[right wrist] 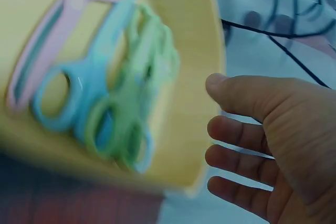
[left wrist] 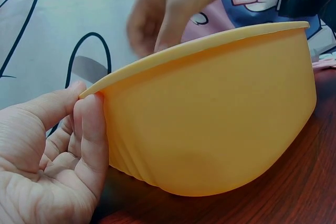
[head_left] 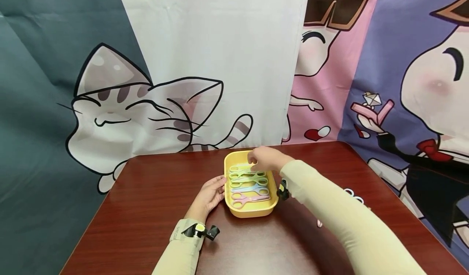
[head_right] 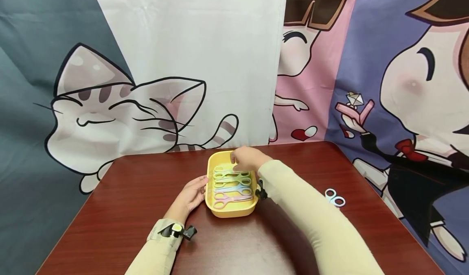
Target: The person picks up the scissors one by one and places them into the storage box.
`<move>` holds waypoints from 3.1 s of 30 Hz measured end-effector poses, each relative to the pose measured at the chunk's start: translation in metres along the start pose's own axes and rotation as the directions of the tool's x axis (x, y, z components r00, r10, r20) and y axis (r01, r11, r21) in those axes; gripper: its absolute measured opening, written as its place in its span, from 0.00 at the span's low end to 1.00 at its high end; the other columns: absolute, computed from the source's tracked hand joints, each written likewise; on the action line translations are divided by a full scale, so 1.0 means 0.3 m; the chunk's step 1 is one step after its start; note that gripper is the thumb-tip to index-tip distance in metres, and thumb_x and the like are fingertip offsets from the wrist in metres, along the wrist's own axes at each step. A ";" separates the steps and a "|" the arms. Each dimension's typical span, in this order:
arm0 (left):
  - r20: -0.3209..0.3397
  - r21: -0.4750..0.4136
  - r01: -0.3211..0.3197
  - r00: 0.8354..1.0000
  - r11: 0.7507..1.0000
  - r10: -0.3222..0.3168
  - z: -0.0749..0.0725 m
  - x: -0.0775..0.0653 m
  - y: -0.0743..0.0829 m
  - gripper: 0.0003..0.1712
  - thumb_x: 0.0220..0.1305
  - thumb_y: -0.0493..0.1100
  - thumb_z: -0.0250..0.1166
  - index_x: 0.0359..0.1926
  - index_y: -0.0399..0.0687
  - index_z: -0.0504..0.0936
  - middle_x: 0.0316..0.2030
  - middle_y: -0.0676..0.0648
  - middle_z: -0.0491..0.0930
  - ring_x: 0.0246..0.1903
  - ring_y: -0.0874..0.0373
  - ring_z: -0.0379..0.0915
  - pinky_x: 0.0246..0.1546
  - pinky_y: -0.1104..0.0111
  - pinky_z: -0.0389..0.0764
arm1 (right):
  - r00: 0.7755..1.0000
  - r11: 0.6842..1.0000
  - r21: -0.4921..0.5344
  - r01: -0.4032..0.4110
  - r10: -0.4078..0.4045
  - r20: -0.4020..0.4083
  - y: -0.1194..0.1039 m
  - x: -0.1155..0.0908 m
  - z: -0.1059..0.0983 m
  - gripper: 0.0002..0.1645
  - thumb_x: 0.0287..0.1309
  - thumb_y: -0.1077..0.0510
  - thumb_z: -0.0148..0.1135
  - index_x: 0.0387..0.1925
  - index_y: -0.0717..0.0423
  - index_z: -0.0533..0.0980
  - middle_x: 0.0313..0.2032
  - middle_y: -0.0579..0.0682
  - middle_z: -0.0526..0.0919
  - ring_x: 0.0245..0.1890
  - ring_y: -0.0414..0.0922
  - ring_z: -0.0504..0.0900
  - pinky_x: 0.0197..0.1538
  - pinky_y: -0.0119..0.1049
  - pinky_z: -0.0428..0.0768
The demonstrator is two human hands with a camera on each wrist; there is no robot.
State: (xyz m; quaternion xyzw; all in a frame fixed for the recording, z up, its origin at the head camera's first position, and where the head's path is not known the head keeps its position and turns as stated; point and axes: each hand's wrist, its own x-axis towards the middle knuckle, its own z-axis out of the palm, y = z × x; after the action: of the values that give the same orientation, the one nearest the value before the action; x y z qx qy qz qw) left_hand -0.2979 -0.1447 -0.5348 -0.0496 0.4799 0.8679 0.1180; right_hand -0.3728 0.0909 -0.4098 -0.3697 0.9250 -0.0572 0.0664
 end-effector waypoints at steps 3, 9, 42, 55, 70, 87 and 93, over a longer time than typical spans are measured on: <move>-0.006 0.006 0.003 1.000 1.000 -0.003 0.001 0.003 -0.002 0.09 0.75 0.35 0.57 0.53 0.36 0.73 0.29 0.50 0.79 0.24 0.66 0.74 0.24 0.78 0.78 | 0.999 1.000 -0.008 0.006 -0.006 -0.052 0.051 -0.070 -0.048 0.09 0.59 0.54 0.72 0.38 0.51 0.81 0.31 0.42 0.80 0.33 0.41 0.77 0.41 0.39 0.80; -0.018 -0.003 0.007 1.000 1.000 -0.007 0.005 -0.002 0.007 0.08 0.75 0.35 0.58 0.51 0.37 0.74 0.29 0.50 0.80 0.23 0.67 0.74 0.24 0.78 0.78 | 0.995 0.999 0.018 -0.031 0.033 -0.099 0.189 -0.240 -0.084 0.07 0.55 0.56 0.74 0.33 0.49 0.80 0.27 0.40 0.80 0.29 0.39 0.78 0.38 0.39 0.80; -0.005 -0.036 0.018 1.000 0.999 -0.019 0.002 -0.008 0.002 0.07 0.76 0.34 0.55 0.52 0.37 0.72 0.28 0.49 0.80 0.23 0.66 0.76 0.22 0.78 0.79 | 0.775 0.770 0.165 -0.616 0.630 -0.044 0.335 -0.804 0.191 0.20 0.60 0.54 0.63 0.15 0.53 0.71 0.12 0.48 0.72 0.10 0.44 0.73 0.16 0.37 0.74; 0.004 -0.032 0.023 1.000 0.999 -0.023 0.003 -0.005 -0.003 0.07 0.76 0.34 0.55 0.52 0.39 0.72 0.29 0.49 0.82 0.25 0.65 0.79 0.23 0.78 0.79 | 0.692 0.679 0.163 -0.716 0.721 0.032 0.330 -0.804 0.212 0.18 0.61 0.52 0.61 0.18 0.54 0.72 0.11 0.50 0.76 0.12 0.47 0.77 0.18 0.40 0.75; 0.024 -0.033 0.027 0.999 0.999 -0.027 0.010 -0.009 0.006 0.11 0.76 0.34 0.56 0.55 0.37 0.70 0.29 0.49 0.81 0.24 0.66 0.78 0.23 0.78 0.79 | 0.671 0.663 0.138 -0.736 0.741 0.016 0.373 -0.782 0.188 0.16 0.56 0.51 0.65 0.22 0.59 0.75 0.21 0.55 0.77 0.21 0.52 0.78 0.24 0.46 0.78; 0.026 -0.040 0.029 0.999 0.999 -0.028 -0.003 -0.006 0.004 0.09 0.77 0.34 0.54 0.54 0.37 0.69 0.27 0.50 0.79 0.21 0.66 0.75 0.21 0.78 0.78 | 0.843 0.875 0.077 -0.478 0.482 -0.239 0.164 -0.466 -0.002 0.16 0.51 0.51 0.67 0.16 0.51 0.73 0.15 0.46 0.73 0.17 0.46 0.72 0.19 0.40 0.70; 0.031 -0.030 0.023 0.999 0.999 -0.022 0.000 0.000 -0.003 0.11 0.76 0.35 0.55 0.55 0.36 0.70 0.29 0.49 0.81 0.23 0.66 0.76 0.22 0.78 0.78 | 0.887 0.917 0.044 -0.396 0.395 -0.238 0.061 -0.343 -0.002 0.12 0.54 0.55 0.66 0.18 0.49 0.76 0.15 0.43 0.75 0.18 0.44 0.74 0.22 0.40 0.73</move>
State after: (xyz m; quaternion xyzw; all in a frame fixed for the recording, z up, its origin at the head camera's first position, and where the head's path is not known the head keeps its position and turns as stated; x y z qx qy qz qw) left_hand -0.2978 -0.1442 -0.5356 -0.0436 0.4643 0.8743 0.1344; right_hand -0.3114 0.1754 -0.4038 -0.1640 0.9821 -0.0842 -0.0377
